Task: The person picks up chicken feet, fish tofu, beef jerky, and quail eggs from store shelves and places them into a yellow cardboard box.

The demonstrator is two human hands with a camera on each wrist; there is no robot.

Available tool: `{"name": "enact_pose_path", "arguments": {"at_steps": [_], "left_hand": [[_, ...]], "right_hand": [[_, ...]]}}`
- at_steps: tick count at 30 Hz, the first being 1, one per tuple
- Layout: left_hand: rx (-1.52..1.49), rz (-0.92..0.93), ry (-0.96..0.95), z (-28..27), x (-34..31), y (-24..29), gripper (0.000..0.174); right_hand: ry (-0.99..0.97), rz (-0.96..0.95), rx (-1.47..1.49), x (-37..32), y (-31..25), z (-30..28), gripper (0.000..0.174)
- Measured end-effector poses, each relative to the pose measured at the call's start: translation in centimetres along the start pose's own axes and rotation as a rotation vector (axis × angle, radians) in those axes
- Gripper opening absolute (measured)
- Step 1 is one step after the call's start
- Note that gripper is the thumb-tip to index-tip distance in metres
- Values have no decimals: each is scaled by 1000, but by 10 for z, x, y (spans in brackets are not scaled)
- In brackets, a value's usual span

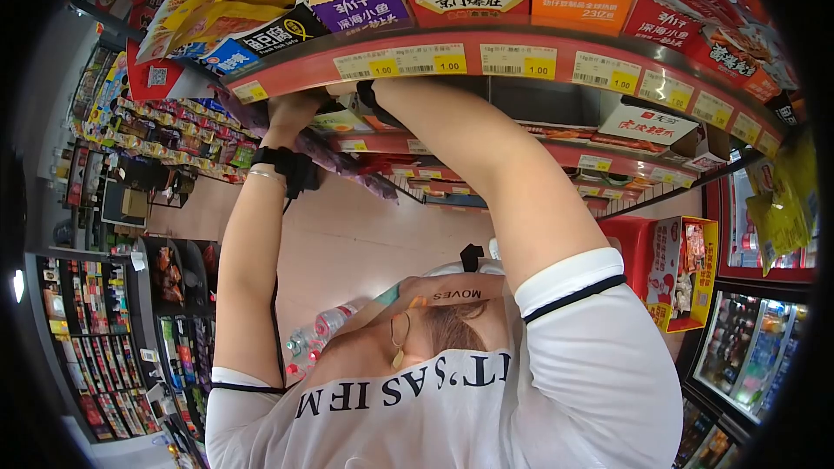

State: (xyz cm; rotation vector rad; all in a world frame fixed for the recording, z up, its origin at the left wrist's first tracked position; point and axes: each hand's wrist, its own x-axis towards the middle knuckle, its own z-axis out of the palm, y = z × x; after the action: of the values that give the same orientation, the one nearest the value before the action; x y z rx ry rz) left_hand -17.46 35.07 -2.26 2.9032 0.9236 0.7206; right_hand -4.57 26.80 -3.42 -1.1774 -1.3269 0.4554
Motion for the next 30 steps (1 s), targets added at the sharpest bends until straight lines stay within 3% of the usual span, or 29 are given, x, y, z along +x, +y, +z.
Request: {"name": "enact_pose_path", "arguments": {"at_steps": [4,13,15,19,21,22,24,28,30], "left_hand": [[21,100,76,-4,4,-3,35],[-11,-40,198,-10,-5,-1,32],[293,200,193,-10,-1,-9,31],[407,168,197,-4,7,-17,33],[-539,-300,160,7,9,-32,36],[-542,-295,156,-5,7,-17,36],[-1065,-655,14,-33,-3,12,38],[-1141,-705,-73,-47,-15,31,36],[-1228,-578,-248,-48,-26,31,34]], "right_hand": [[11,0,45,2,4,0,24],[37,-7,143,-5,12,-8,23],[41,-5,164,-4,14,-9,23],[61,0,202,-5,19,-9,23],[79,2,217,-9,22,-16,23],[88,3,224,-17,23,-18,23],[107,5,237,-19,29,-34,23],[147,6,253,-36,32,-59,22],[170,3,260,-44,27,-60,22]]}}
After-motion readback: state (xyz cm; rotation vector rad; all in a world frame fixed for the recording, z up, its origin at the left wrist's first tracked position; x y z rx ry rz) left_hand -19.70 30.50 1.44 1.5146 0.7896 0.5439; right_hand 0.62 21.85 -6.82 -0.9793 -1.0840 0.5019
